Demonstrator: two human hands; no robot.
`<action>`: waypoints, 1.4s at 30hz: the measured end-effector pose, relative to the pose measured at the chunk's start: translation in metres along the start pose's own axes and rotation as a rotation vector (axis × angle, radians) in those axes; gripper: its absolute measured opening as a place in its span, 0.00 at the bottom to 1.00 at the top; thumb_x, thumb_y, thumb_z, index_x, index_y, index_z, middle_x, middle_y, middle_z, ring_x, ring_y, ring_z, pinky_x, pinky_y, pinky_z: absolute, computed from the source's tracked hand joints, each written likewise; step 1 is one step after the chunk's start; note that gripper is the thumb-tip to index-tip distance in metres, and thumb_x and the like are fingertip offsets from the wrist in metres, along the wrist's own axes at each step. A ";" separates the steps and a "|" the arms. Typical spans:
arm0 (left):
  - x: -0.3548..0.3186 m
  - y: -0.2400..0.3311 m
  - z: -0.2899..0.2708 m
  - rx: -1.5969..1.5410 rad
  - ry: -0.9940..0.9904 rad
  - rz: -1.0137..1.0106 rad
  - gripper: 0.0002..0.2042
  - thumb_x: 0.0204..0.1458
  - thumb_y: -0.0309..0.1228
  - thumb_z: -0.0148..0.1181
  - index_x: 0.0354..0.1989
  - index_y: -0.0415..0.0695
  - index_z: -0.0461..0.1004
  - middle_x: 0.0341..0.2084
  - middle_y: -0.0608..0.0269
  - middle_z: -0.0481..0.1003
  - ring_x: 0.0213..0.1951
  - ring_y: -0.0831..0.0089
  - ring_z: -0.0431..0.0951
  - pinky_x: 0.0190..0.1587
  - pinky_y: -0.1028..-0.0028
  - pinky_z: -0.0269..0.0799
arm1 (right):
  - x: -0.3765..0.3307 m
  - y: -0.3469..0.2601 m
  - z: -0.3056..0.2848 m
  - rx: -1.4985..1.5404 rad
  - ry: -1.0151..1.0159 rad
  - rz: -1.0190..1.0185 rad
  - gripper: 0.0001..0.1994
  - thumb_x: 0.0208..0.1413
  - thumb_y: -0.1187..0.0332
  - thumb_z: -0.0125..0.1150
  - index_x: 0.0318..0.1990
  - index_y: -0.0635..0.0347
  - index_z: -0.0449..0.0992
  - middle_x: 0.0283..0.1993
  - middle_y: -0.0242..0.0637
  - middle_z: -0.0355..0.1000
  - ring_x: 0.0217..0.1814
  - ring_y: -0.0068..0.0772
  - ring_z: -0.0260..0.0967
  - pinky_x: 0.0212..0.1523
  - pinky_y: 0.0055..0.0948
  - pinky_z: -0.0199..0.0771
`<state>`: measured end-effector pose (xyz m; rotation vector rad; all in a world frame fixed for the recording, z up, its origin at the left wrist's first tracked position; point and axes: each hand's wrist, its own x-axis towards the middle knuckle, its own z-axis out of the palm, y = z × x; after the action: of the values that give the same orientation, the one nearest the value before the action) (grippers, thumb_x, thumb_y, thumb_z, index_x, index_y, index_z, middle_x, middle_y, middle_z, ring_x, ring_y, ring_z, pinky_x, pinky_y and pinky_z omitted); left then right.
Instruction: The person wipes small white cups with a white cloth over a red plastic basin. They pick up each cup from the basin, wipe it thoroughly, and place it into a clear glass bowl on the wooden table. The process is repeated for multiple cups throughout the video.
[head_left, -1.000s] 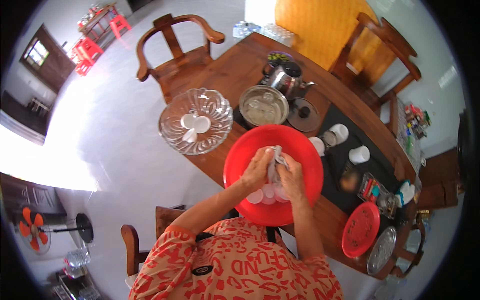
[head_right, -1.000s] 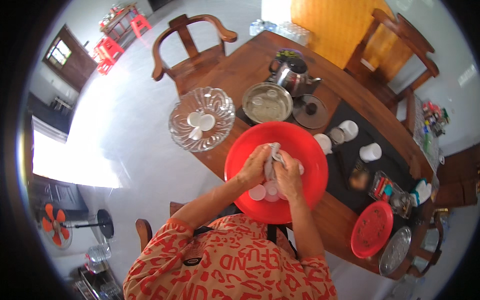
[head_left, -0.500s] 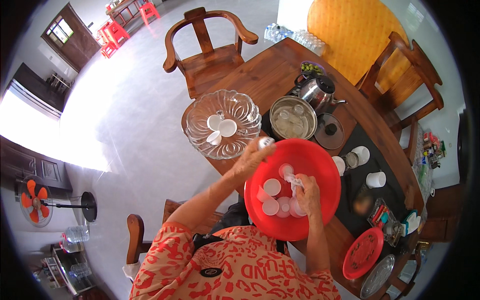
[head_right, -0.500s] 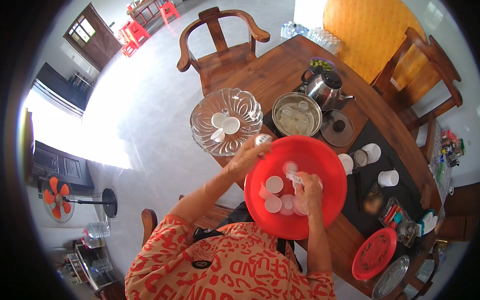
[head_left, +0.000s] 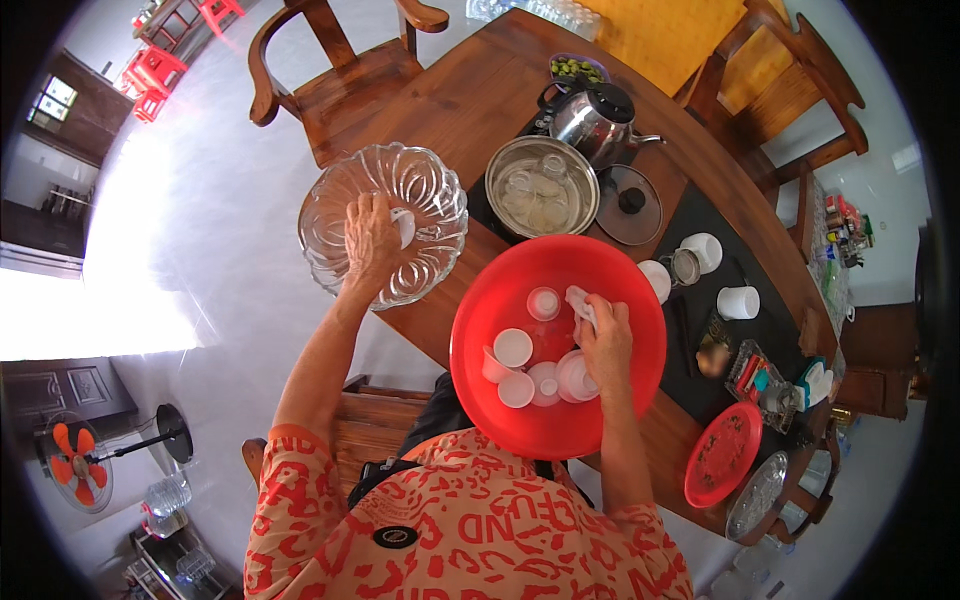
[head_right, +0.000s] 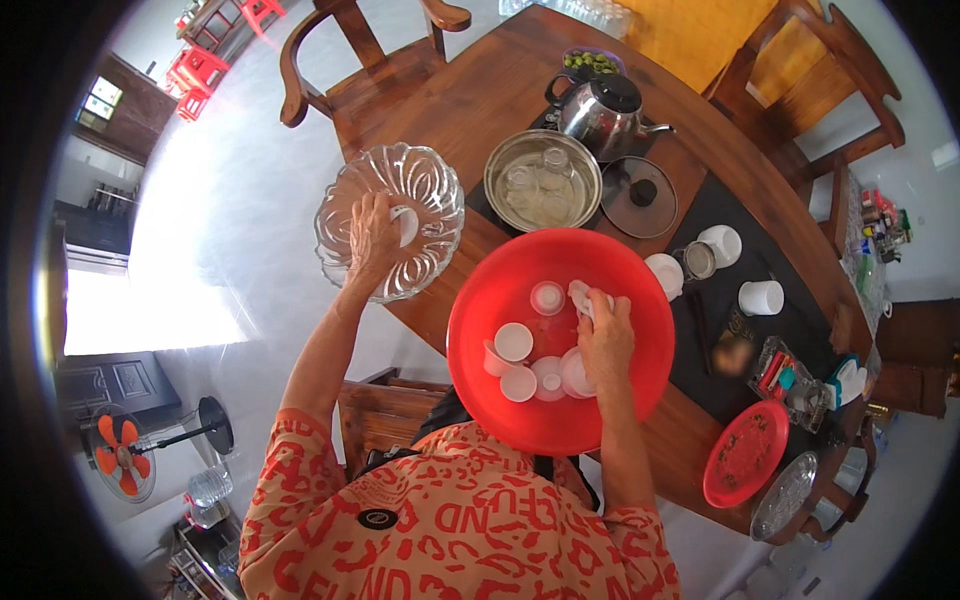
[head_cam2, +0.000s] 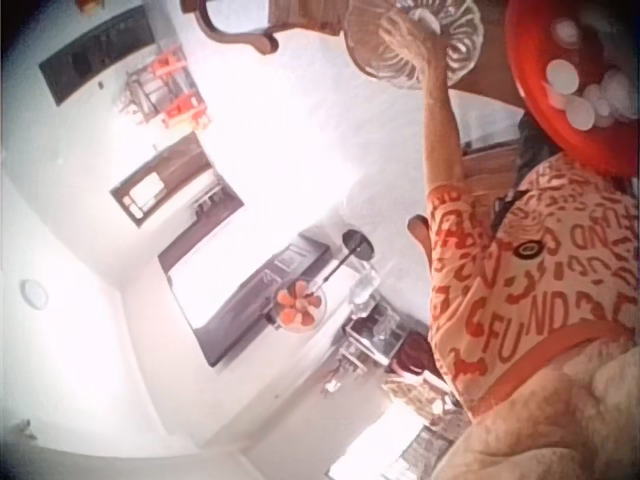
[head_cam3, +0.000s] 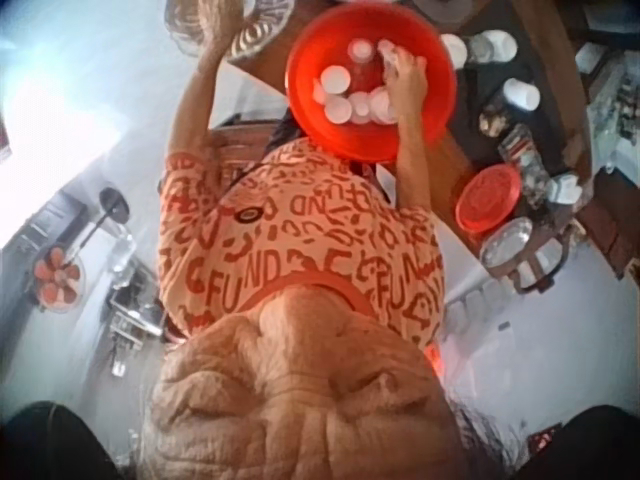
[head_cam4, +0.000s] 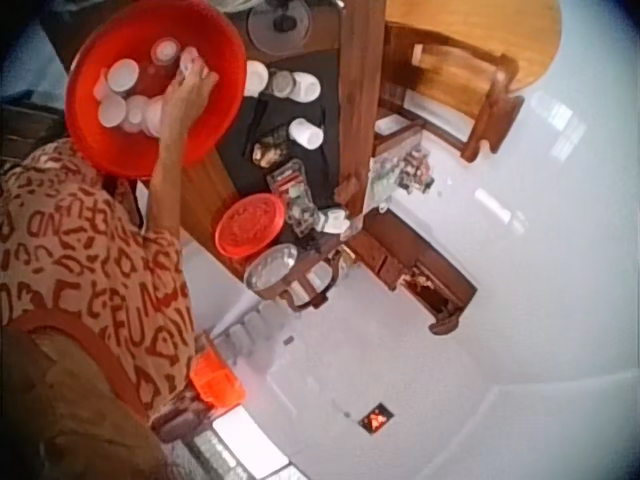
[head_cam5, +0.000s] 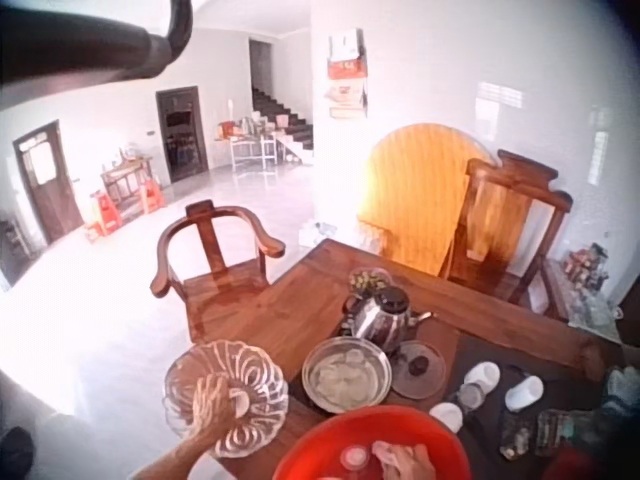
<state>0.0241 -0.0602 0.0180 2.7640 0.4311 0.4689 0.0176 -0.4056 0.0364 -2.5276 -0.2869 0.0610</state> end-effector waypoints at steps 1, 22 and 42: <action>0.001 -0.011 0.008 0.022 0.010 0.009 0.18 0.33 0.25 0.64 0.37 0.43 0.68 0.36 0.53 0.68 0.43 0.53 0.66 0.45 0.58 0.65 | 0.002 -0.002 0.003 -0.029 0.022 0.004 0.18 0.46 0.78 0.55 0.48 0.57 0.70 0.41 0.46 0.62 0.41 0.50 0.66 0.40 0.41 0.69; -0.080 0.163 0.059 -0.033 -0.457 0.450 0.13 0.39 0.28 0.60 0.34 0.40 0.70 0.34 0.52 0.68 0.32 0.55 0.76 0.31 0.63 0.76 | 0.011 0.023 0.047 -0.255 -0.068 -0.271 0.25 0.45 0.75 0.56 0.55 0.53 0.65 0.49 0.52 0.57 0.42 0.59 0.66 0.36 0.48 0.74; -0.082 0.155 0.043 -1.240 -0.583 0.058 0.24 0.42 0.31 0.67 0.49 0.40 0.68 0.41 0.57 0.70 0.42 0.68 0.72 0.44 0.70 0.70 | -0.028 -0.039 -0.044 0.519 0.136 -0.401 0.24 0.40 0.85 0.55 0.49 0.58 0.69 0.46 0.44 0.65 0.45 0.42 0.69 0.41 0.35 0.73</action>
<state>0.0033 -0.2395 0.0105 1.5708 -0.0982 -0.0954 -0.0128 -0.4047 0.0947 -1.9134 -0.6281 -0.1720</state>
